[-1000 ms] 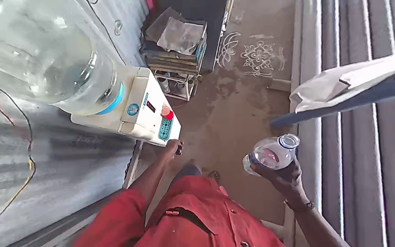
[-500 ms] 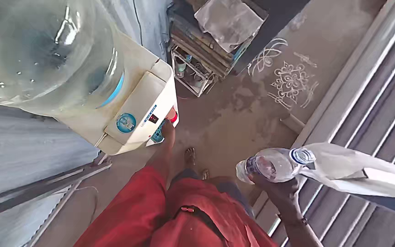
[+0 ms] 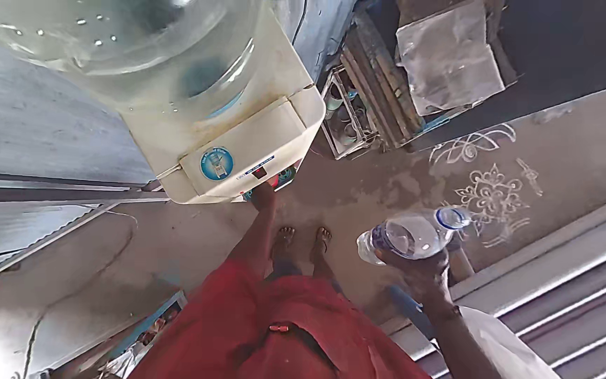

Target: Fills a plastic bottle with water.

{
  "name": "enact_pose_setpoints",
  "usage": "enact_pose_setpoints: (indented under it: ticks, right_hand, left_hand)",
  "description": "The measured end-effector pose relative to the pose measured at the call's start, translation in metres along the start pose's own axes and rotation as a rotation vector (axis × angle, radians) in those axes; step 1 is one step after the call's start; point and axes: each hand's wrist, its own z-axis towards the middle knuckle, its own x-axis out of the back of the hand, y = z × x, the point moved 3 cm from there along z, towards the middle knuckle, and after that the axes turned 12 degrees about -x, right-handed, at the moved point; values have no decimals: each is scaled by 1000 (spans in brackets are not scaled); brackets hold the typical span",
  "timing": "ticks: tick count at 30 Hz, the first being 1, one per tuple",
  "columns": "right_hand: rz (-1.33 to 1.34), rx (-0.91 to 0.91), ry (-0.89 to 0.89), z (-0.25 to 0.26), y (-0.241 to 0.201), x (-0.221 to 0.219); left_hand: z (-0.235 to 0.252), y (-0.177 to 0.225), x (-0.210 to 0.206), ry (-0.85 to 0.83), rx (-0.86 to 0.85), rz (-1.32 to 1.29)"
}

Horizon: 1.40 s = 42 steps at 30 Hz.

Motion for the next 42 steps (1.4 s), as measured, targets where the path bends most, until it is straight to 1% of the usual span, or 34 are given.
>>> enact_pose_setpoints:
  ticks: [1,3,5,7,8,9,11,13,15,17,20,22,24,27,31,33,35,39,42]
  right_hand:
    - [-32,18,-24,10,0,1]
    - [-118,23,-79,32,-1,3]
    - [-173,9,-149,53,-1,3]
    - [-167,64,-203,77,8,-2]
    - [-165,98,-233,88,12,-8]
    - [-172,98,-267,98,15,-14]
    - [-229,41,-338,116,21,-31]
    - [-268,-5,-413,127,25,-52]
    - [-249,29,-462,136,34,-78]
    - [-220,60,-495,146,50,-112]
    - [-154,68,-553,147,62,-155]
    - [-153,87,-560,149,69,-182]
    - [-223,39,-550,157,82,-211]
    - [-311,2,-526,167,98,-249]
    - [-414,-60,-535,168,86,-265]
    - [-446,-53,-536,166,81,-269]
    - [-459,-37,-524,168,77,-271]
    - [-448,6,-489,166,76,-276]
    - [-459,-1,-471,164,73,-275]
  left_hand:
    - [2,-8,-5,-8,52,5]
    - [0,-19,-5,1,172,-102]
    - [-8,-23,-3,35,238,-196]
    - [-15,-19,1,23,267,-193]
    - [-18,-18,2,-1,255,-162]
    - [-21,-20,1,18,248,-174]
    - [-30,-26,0,113,311,-315]
    - [-43,-32,-1,132,353,-358]
    - [-63,-27,2,89,303,-367]
    - [-84,-8,8,46,175,-389]
    - [-103,24,17,111,53,-593]
    - [-100,40,20,164,8,-734]
    - [-90,51,20,177,20,-839]
    - [-76,60,14,194,35,-891]
    - [-55,59,1,282,25,-931]
    - [-54,57,0,304,-11,-926]
    - [-55,57,2,287,-51,-899]
    - [-44,56,5,347,-37,-878]
    - [-43,59,7,352,-68,-845]
